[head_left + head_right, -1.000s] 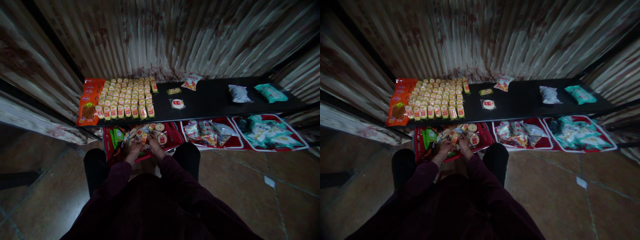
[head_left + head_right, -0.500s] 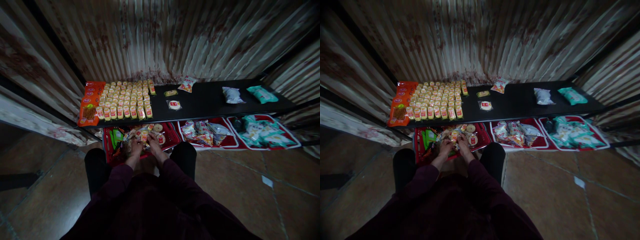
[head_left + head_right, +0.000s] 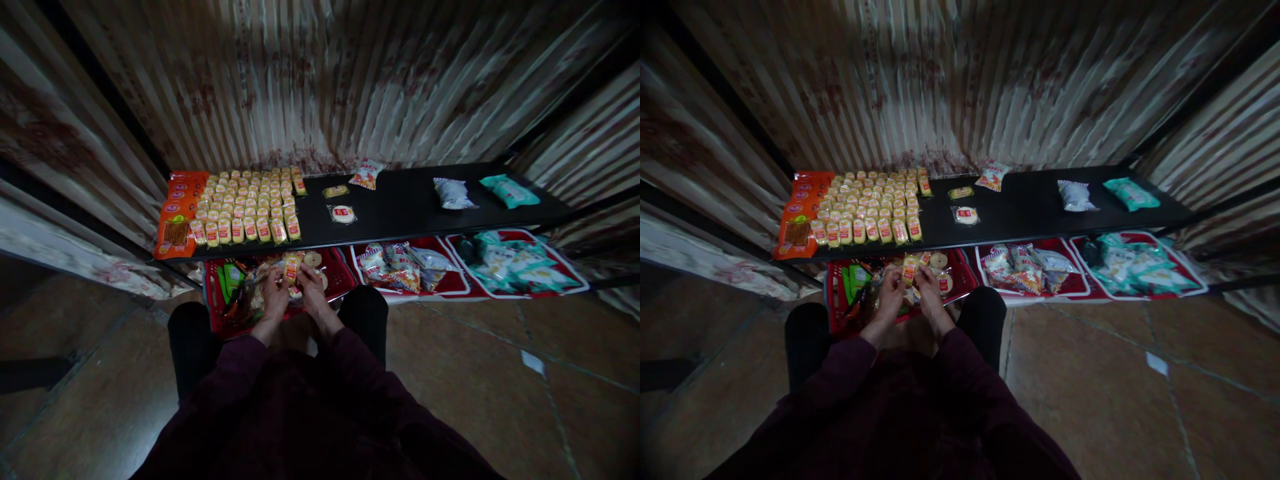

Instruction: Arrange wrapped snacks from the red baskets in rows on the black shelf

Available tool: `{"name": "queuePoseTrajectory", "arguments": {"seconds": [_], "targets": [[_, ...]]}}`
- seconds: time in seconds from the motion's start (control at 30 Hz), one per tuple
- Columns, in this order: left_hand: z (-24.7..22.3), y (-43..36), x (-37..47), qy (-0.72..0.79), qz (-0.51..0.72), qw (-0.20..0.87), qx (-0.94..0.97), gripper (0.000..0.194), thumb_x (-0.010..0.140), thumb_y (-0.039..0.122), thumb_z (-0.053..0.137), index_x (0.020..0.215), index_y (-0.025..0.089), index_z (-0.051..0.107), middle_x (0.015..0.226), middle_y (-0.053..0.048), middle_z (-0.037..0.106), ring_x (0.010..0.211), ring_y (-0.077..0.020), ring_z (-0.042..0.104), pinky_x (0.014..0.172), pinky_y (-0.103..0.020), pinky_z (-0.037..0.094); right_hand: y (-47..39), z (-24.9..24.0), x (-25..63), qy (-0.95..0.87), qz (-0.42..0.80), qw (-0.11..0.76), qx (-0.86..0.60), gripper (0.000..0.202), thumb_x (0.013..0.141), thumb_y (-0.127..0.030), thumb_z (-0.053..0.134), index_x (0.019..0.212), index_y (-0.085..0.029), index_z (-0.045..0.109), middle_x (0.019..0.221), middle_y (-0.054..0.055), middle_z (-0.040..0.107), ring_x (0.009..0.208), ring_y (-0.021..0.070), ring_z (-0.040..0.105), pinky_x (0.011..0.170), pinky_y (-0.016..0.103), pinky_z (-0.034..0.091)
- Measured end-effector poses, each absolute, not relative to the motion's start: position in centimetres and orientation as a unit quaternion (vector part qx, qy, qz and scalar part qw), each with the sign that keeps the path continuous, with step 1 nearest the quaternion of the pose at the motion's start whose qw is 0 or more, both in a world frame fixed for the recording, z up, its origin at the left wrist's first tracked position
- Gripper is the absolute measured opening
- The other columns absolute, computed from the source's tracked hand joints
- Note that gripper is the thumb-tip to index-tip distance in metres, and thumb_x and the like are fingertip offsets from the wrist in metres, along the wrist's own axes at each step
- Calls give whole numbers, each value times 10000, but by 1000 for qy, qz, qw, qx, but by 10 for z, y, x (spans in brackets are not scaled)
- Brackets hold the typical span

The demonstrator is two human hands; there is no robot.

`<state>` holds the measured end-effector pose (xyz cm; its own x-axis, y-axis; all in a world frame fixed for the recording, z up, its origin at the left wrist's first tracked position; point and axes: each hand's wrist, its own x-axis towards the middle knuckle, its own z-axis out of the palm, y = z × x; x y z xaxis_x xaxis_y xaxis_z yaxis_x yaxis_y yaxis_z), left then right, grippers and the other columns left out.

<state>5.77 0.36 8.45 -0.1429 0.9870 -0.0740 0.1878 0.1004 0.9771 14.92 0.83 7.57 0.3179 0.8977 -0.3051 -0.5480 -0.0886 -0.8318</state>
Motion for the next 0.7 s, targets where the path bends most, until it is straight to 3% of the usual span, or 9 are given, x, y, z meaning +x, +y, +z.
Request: {"name": "queuePoseTrajectory", "arguments": {"seconds": [0.23, 0.4, 0.57, 0.7], "targets": [[90, 2, 61, 632, 437, 372, 521, 174, 758, 146, 526, 916, 203, 573, 970, -53, 594, 912, -178, 562, 843, -340, 461, 4, 80, 150, -184, 557, 650, -484, 389, 561, -348, 760, 909, -201, 669, 888, 12, 690, 739, 148, 618, 693, 281, 495], [94, -1, 63, 662, 423, 372, 495, 206, 747, 248, 616, 950, 212, 608, 1019, -81, 553, 959, -206, 540, 890, -351, 427, 2, 75, 149, -195, 545, 652, -489, 420, 561, -385, 758, 922, -207, 639, 916, 19, 687, 796, 169, 635, 737, 308, 515], [93, 2, 65, 637, 439, 418, 476, 269, 709, 299, 678, 951, 203, 613, 1009, -77, 587, 967, -210, 562, 901, -347, 425, 3, 74, 151, -218, 528, 649, -503, 374, 585, -402, 737, 885, -212, 619, 895, 15, 676, 810, 168, 630, 752, 313, 513], [92, 4, 66, 606, 455, 476, 446, 214, 739, 275, 650, 936, 193, 625, 968, -71, 643, 947, -202, 588, 880, -330, 443, 1, 83, 154, -223, 515, 658, -503, 319, 617, -396, 727, 854, -206, 629, 875, 13, 670, 814, 163, 620, 749, 297, 502]]}}
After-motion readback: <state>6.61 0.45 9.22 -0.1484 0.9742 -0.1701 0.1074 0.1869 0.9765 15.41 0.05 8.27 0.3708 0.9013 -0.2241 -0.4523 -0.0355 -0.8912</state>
